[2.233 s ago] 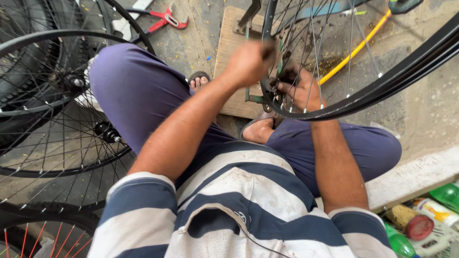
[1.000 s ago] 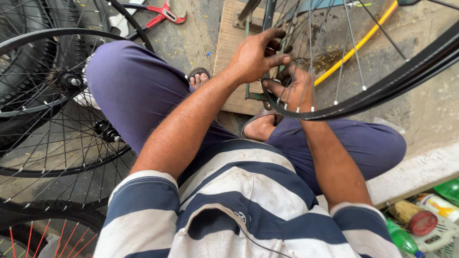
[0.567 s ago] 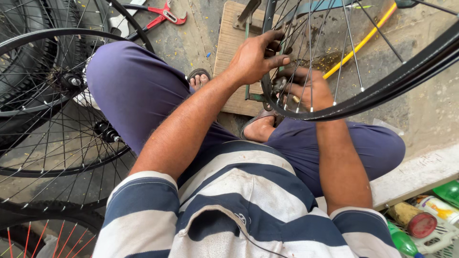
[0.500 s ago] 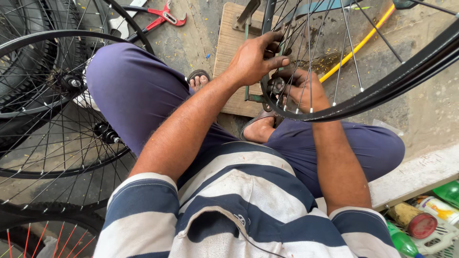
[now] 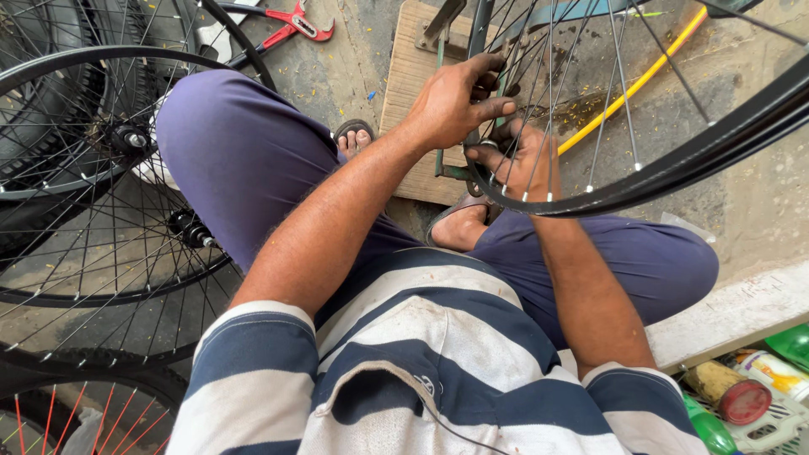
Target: The person sits on the floor in front of a bicycle wheel held in a truing stand. They spin the wheel, use a spoke wrench to turn spoke nipples at the rim, and check the rim as they work around it.
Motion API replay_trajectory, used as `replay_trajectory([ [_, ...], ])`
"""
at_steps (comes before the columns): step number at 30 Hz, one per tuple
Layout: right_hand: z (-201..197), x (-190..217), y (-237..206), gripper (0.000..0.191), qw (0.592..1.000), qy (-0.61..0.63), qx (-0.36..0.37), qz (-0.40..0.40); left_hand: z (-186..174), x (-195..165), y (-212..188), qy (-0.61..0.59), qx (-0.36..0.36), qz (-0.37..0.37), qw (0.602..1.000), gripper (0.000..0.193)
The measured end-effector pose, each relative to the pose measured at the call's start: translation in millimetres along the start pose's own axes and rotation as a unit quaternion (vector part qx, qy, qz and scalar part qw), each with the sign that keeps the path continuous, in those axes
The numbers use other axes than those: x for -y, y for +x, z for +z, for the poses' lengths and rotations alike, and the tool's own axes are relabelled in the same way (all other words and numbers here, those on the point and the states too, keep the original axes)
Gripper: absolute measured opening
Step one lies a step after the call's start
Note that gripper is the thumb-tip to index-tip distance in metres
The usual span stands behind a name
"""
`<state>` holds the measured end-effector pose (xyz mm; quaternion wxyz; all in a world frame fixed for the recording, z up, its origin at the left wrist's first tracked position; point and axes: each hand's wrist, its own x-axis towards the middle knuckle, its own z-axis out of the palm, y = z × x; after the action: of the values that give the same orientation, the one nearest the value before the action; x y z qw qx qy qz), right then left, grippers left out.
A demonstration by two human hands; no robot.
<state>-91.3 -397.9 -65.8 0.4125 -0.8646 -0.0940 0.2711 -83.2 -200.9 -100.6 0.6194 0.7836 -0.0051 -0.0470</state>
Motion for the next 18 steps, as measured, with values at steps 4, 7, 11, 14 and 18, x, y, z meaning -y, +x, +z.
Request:
replay_trajectory([
  [4, -7, 3, -6, 0.031, 0.99, 0.124, 0.066, -0.021, 0, 1, 1, -0.028, 0.0, -0.006, 1.0, 0.072],
  [7, -26, 1, -13, 0.03, 0.991, 0.111, 0.042, -0.06, -3, -1, 2, -0.024, -0.009, 0.008, 1.0, 0.065],
  [11, -37, -6, -7, 0.027, 0.981, 0.182, -0.056, -0.046, -5, -8, 2, -0.105, 0.005, -0.061, 0.993, 0.048],
  [14, -28, -14, 6, 0.027, 0.975, 0.217, -0.032, -0.038, -3, -11, -1, -0.052, -0.017, -0.03, 0.998, 0.037],
  [18, -8, -22, 17, 0.025, 0.993, 0.111, -0.023, -0.042, -2, -5, -3, 0.019, -0.016, 0.083, 0.996, 0.028],
])
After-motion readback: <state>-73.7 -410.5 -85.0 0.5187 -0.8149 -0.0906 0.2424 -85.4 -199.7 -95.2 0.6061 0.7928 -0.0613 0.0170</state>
